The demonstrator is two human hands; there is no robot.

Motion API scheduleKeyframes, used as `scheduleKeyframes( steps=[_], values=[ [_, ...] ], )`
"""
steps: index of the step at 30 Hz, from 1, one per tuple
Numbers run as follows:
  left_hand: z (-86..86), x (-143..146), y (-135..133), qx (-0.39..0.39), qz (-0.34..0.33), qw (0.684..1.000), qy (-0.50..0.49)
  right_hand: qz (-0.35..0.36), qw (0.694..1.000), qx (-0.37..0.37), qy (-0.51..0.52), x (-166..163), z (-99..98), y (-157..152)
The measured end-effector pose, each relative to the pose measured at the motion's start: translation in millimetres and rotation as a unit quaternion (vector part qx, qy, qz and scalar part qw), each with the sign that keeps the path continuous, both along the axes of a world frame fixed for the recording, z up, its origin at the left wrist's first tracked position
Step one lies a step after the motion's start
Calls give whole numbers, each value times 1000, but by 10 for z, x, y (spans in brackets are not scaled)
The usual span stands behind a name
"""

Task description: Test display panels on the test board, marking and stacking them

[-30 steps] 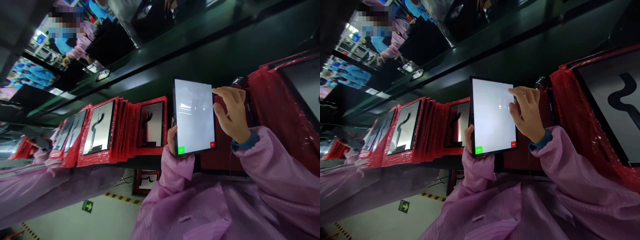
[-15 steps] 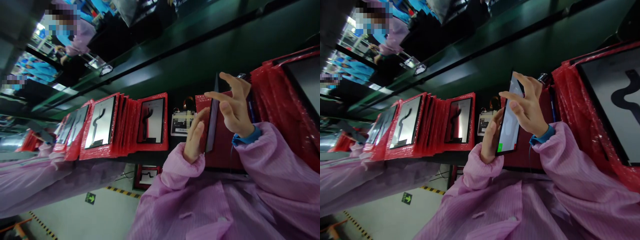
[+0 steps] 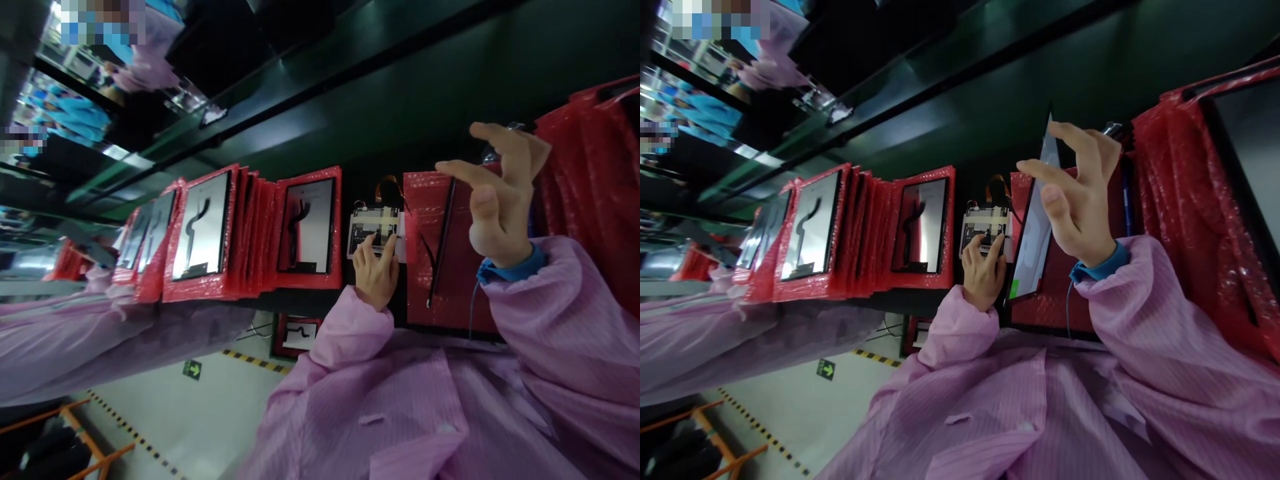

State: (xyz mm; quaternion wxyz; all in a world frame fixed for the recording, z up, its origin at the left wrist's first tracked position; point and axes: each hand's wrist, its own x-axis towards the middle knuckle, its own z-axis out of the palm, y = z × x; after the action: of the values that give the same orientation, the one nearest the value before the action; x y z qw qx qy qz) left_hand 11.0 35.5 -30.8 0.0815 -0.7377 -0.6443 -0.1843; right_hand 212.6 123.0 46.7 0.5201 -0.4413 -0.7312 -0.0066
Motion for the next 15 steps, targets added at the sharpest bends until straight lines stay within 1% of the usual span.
scheduleKeyframes(
  steps=[6, 8, 12, 15],
  values=[
    [10, -5, 6, 7, -9, 1000, 18, -20, 1000, -12, -19, -1, 9, -15],
    [20, -8, 3, 3, -15, 1000, 25, -17, 1000, -3, -19, 6, 11, -13],
    [33, -6, -4, -29, -8, 999, 24, -7, 999, -9, -42, 47, 24, -17],
    [20, 0, -10, -31, -7, 999, 23, 11, 999, -8, -35, 98, 28, -27]
  ],
)
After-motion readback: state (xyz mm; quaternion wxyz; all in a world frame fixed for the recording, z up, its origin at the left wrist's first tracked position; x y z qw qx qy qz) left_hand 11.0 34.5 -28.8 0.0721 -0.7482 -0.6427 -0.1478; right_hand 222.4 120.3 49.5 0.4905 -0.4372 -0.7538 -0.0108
